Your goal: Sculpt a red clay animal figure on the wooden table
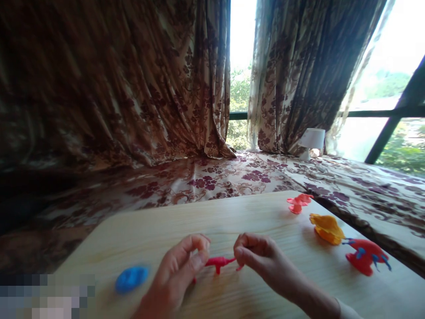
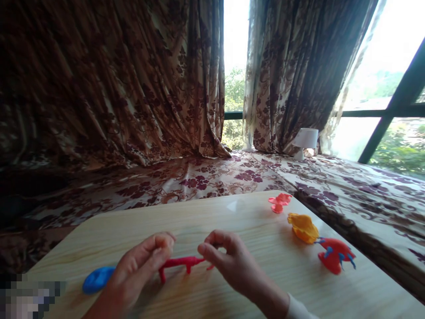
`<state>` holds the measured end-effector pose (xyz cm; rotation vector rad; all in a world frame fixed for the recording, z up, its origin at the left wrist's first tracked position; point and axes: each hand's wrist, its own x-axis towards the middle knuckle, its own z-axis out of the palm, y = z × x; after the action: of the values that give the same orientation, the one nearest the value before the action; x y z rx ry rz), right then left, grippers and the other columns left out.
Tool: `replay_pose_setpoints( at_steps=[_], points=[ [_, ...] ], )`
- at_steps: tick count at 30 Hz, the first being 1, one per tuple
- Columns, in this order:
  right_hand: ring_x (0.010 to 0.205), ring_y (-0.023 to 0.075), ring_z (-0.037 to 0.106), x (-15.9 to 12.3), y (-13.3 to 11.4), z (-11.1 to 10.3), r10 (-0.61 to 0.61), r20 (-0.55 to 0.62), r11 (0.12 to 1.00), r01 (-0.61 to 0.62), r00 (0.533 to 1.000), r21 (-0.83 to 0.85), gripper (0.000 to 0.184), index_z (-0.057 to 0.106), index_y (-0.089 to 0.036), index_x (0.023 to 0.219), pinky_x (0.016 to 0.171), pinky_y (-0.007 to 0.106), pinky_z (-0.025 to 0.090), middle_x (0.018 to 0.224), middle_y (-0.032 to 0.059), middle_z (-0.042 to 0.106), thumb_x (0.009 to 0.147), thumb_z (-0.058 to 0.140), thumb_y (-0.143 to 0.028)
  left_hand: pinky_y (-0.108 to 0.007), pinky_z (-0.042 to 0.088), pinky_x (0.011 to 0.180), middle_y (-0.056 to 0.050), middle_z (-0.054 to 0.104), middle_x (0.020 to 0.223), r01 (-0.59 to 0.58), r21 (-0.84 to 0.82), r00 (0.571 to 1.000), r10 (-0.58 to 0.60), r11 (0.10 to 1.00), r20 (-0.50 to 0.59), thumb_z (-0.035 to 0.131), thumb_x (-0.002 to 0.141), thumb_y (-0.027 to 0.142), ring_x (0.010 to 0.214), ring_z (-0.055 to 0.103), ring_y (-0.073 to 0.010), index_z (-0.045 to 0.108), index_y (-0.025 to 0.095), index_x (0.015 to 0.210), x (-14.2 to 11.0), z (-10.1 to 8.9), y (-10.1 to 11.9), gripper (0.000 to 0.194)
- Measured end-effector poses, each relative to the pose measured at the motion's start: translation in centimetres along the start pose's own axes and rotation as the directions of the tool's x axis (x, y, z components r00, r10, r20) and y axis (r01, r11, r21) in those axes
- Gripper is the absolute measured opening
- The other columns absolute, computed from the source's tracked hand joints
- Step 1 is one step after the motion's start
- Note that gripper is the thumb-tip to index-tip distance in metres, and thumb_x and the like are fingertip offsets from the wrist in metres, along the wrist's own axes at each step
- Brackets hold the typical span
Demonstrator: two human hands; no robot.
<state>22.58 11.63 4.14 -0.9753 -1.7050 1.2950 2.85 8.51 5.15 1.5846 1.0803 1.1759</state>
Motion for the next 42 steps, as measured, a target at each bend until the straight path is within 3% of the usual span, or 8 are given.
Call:
replay_pose_setpoints(
  at_steps=[3,7,9,11,15,25,38,42],
  points=[
    [0.061,0.0127,0.047,0.3,0.5,-0.7,-0.102,-0.114,0.969,0.073,0.988,-0.235,0.027,0.054,-0.018,0.066,0.06,0.023,0.038,0.061,-0.0033,0.05,0.085,0.055,-0.038,-0.029,0.046,0.077,-0.001,0.056,0.08,-0.164,0.36,0.983,0.184,0.918,-0.019,0.045,0.09,0.032,0.085,0.056,-0.0173,0.053,0.022,0.069,0.5,-0.4,-0.4,0.024],
    [0.069,0.0138,0.053,0.2,1.6,-0.6,-0.236,-0.089,0.886,0.177,0.968,-0.428,0.013,0.053,-0.019,0.075,0.067,0.024,0.042,0.073,-0.0012,0.057,0.087,0.048,-0.018,-0.037,0.046,0.082,-0.002,0.06,0.076,-0.3,0.628,0.932,0.361,0.718,0.032,0.047,0.088,0.021,0.089,0.056,-0.0205,0.054,0.022,0.066,1.0,-0.1,-1.4,0.023],
    [0.067,0.0135,0.053,0.2,2.1,-0.4,-0.247,-0.076,0.873,0.188,0.966,-0.45,0.013,0.053,-0.02,0.075,0.067,0.024,0.043,0.071,-0.0016,0.058,0.086,0.048,-0.014,-0.042,0.045,0.085,-0.004,0.065,0.089,-0.285,0.695,0.932,0.36,0.66,0.041,0.051,0.083,0.017,0.094,0.057,-0.0227,0.06,0.022,0.084,1.0,-0.1,-1.9,0.011],
    [0.064,0.0136,0.054,0.2,2.4,-0.2,-0.241,-0.072,0.87,0.182,0.968,-0.459,0.013,0.055,-0.02,0.075,0.065,0.024,0.043,0.068,-0.0022,0.058,0.084,0.049,-0.012,-0.05,0.042,0.092,-0.006,0.066,0.101,-0.261,0.747,0.948,0.31,0.611,0.078,0.057,0.079,0.018,0.102,0.057,-0.0255,0.062,0.023,0.1,0.8,-0.2,-2.4,0.022],
    [0.079,0.0172,0.058,0.2,2.2,-0.3,-0.268,-0.06,0.849,0.206,0.962,-0.486,0.019,0.058,-0.02,0.08,0.074,0.027,0.044,0.08,0.0016,0.063,0.078,0.05,-0.002,-0.064,0.026,0.1,-0.002,0.07,0.092,-0.254,0.807,0.966,0.176,0.534,0.187,0.06,0.079,0.021,0.1,0.06,-0.0265,0.066,0.027,0.093,0.6,-0.7,-2.6,0.016],
    [0.075,0.0142,0.06,-0.2,1.5,0.0,-0.304,-0.03,0.854,0.258,0.952,-0.452,0.015,0.065,-0.019,0.094,0.071,0.024,0.045,0.083,0.0021,0.063,0.093,0.051,-0.022,-0.058,0.025,0.101,0.002,0.069,0.084,-0.227,0.749,0.973,0.169,0.622,0.155,0.05,0.087,0.023,0.088,0.062,-0.0206,0.065,0.028,0.093,0.9,-0.9,-1.6,0.017],
    [0.062,0.0115,0.056,-0.2,1.1,0.3,-0.29,-0.016,0.847,0.249,0.957,-0.469,0.02,0.07,-0.018,0.078,0.059,0.021,0.041,0.071,0.0003,0.06,0.092,0.054,-0.021,-0.054,0.026,0.104,0.002,0.068,0.083,-0.261,0.717,0.965,0.202,0.647,0.169,0.051,0.088,0.024,0.087,0.062,-0.0185,0.065,0.027,0.094,0.8,-0.3,-1.9,0.016],
    [0.076,0.0141,0.061,0.0,1.1,-0.3,-0.297,-0.041,0.876,0.255,0.954,-0.41,0.022,0.069,-0.02,0.09,0.07,0.023,0.045,0.085,0.003,0.065,0.095,0.049,-0.026,-0.051,0.035,0.098,0.0,0.068,0.083,-0.234,0.685,0.969,0.224,0.69,0.106,0.051,0.088,0.027,0.085,0.061,-0.0196,0.067,0.025,0.093,0.9,-0.7,-2.0,0.017]
  ],
)
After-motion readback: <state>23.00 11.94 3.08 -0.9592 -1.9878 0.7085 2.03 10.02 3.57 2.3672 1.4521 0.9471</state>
